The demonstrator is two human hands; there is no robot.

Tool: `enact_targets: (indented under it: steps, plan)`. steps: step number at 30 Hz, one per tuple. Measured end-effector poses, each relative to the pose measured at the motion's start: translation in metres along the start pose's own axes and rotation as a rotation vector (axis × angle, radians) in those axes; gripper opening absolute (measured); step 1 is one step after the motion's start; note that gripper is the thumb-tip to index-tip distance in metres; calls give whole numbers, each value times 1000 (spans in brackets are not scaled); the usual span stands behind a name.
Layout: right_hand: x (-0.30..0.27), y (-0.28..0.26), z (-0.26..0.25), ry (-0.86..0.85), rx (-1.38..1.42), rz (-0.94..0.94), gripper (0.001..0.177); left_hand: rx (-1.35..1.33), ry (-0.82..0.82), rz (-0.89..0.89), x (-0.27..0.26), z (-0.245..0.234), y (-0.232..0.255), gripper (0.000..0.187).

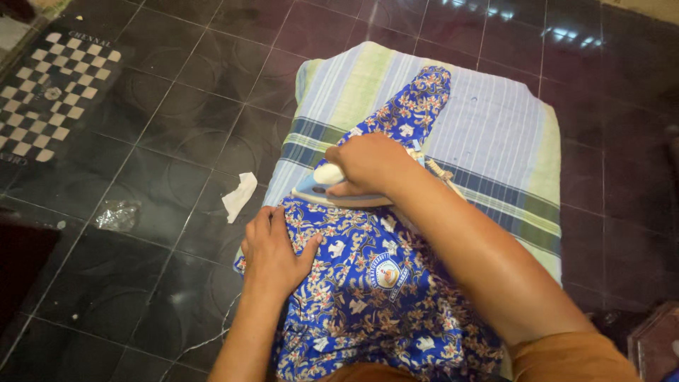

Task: The person irons a blue floral-patterned shirt laid on a striped cloth on the floor. They repeatedly smooth the fabric with their hands, use a handheld iron to press the shirt, and occasionally spray water from a small bottle onto the fabric before continuing to iron.

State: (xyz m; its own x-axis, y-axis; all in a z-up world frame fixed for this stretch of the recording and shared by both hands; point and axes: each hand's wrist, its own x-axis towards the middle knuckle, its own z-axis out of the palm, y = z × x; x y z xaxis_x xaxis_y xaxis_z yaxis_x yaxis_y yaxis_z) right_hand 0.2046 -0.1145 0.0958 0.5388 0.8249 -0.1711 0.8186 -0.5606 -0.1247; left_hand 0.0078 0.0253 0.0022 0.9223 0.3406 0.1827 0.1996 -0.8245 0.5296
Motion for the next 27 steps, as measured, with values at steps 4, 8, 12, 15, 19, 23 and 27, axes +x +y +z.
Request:
enact_targets:
  steps: [4, 8, 12, 15, 19, 23, 27]
  plan:
    - [-8, 9, -4, -57, -10, -82, 54, 11, 5, -3, 0, 0, 0, 84]
    - [-4, 13, -5, -28, 10, -16, 57, 5, 14, 6, 0, 0, 0, 84]
    - [-1, 7, -3, 7, -30, 64, 58, 12, -24, -18, 0, -2, 2, 84]
    - [-4, 9, -5, -61, -17, -14, 53, 28, -35, -12, 2, -4, 5, 83]
    - [-5, 17, -7, -64, -21, 12, 58, 9, -47, -36, 3, -5, 5, 83]
    - [2, 24, -9, -35, -13, 119, 58, 3, -26, -19, 4, -10, 9, 82]
    - [1, 26, -8, -32, 16, 139, 60, 100, 0, 21, 11, -10, 14, 62]
